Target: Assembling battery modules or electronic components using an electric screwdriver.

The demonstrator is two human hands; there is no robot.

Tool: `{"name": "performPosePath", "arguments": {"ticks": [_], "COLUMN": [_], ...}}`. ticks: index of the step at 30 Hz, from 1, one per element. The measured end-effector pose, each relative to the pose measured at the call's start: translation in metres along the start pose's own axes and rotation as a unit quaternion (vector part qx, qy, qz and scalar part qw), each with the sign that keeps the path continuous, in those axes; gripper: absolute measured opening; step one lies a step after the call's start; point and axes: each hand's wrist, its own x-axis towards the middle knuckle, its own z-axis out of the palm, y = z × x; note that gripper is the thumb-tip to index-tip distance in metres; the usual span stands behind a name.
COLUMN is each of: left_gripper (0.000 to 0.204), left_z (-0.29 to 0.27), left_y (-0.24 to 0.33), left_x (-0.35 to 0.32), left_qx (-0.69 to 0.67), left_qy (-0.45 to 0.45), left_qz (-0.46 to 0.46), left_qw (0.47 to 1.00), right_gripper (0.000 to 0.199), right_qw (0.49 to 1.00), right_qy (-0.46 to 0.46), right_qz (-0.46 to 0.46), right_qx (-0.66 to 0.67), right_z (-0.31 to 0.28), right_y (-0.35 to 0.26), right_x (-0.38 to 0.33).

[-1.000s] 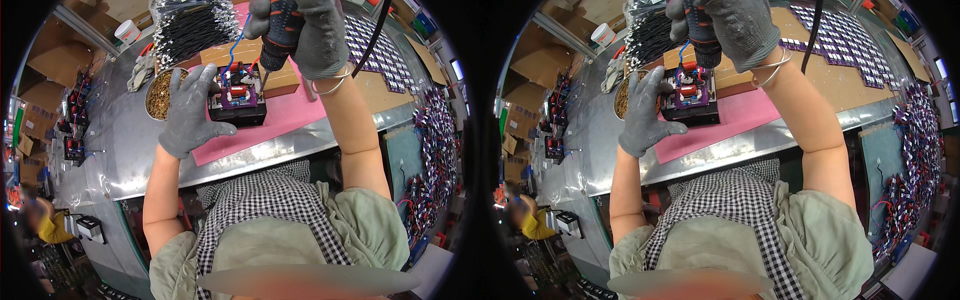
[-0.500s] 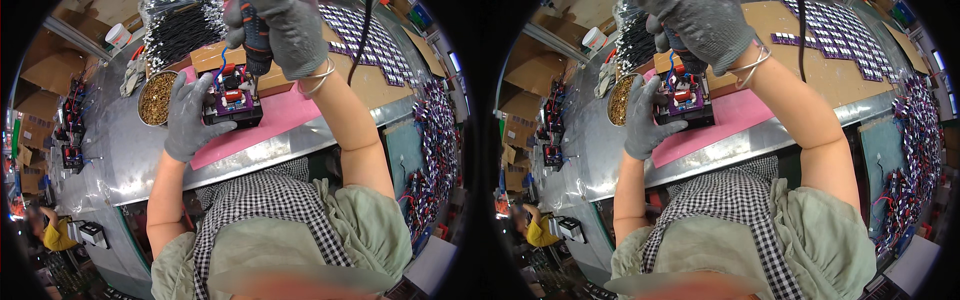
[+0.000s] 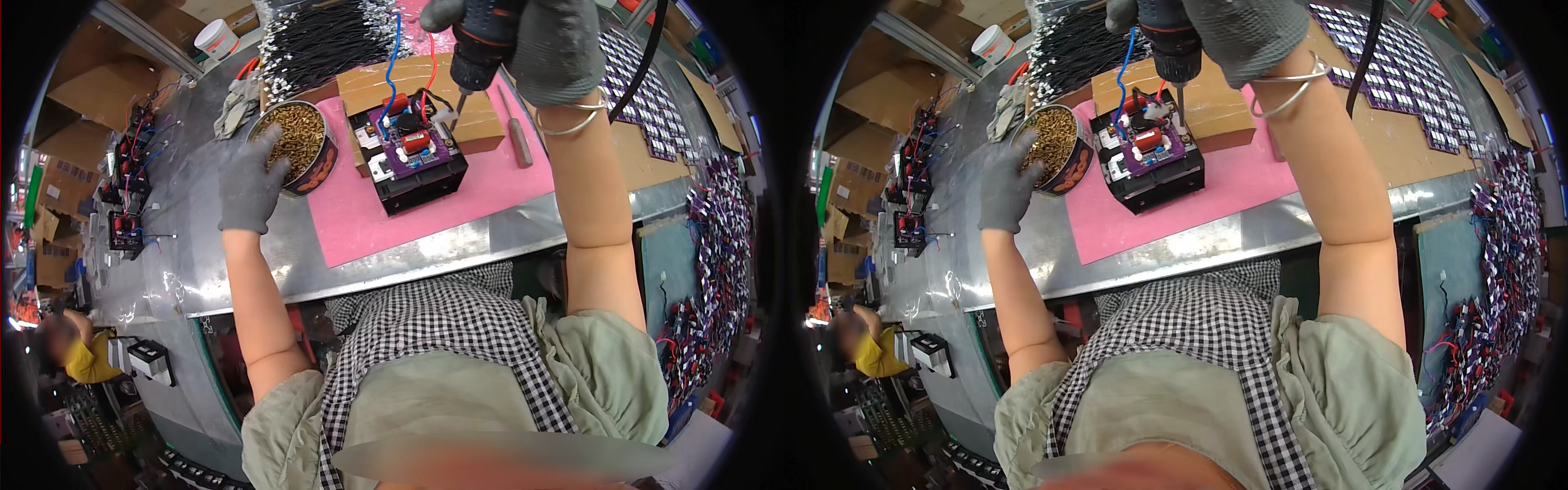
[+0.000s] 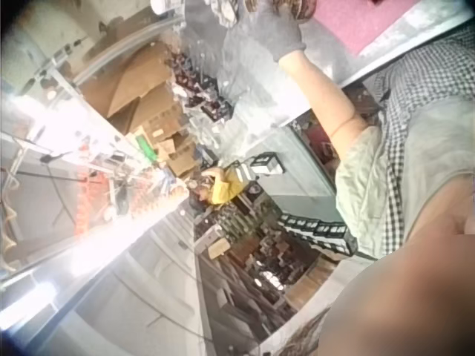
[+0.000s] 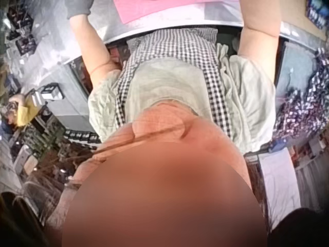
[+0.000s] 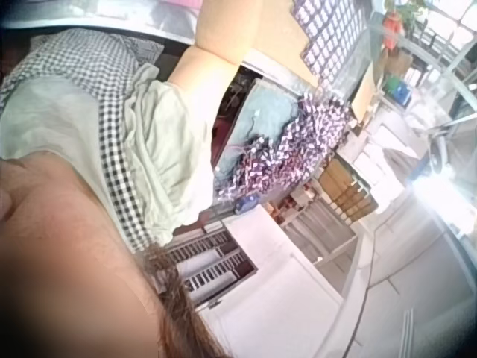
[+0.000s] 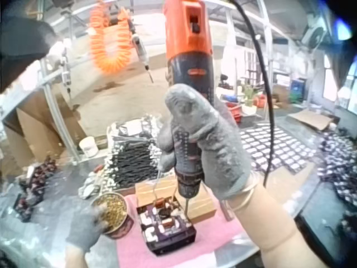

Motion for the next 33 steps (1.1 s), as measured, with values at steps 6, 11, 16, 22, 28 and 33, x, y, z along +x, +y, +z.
{"name": "performPosePath", "arguments": {"ticks": [6,11,16,22,28,33], "left_gripper": [0.024,0.025,0.045,0.051,0.058,0.052], "left_z": [0.005,0.005,0.012,0.018,0.017,0.022], "left_y": [-0.021,-0.019,0.063,0.089,0.089,0.084], "left_x": [-0.007,-0.007,-0.026,-0.048,-0.049,-0.052], "left_qx": [0.156,-0.068,-0.496,-0.599,-0.580,-0.617], "left_qy": [-0.152,0.017,-0.012,-0.028,-0.032,-0.034], "left_qz": [-0.059,-0.071,-0.156,-0.142,-0.129,-0.110], "left_qw": [0.974,0.995,0.854,0.788,0.804,0.778], "right_gripper": [0.052,0.052,0.052,0.054,0.059,0.067], "right_qw": [0.999,0.996,0.983,0.963,0.970,0.996], "right_qy": [0.012,-0.043,-0.084,-0.115,-0.128,-0.053], "right_qz": [0.037,0.044,0.069,0.116,0.073,0.009], "right_qx": [-0.006,0.065,0.147,0.214,0.192,0.077], "right_z": [0.018,0.028,0.040,0.054,0.058,0.072], "right_y": [-0.019,-0.013,-0.003,-0.002,0.000,-0.006], "right_x": [-0.015,-0.021,-0.021,-0.028,-0.027,-0.038]}}
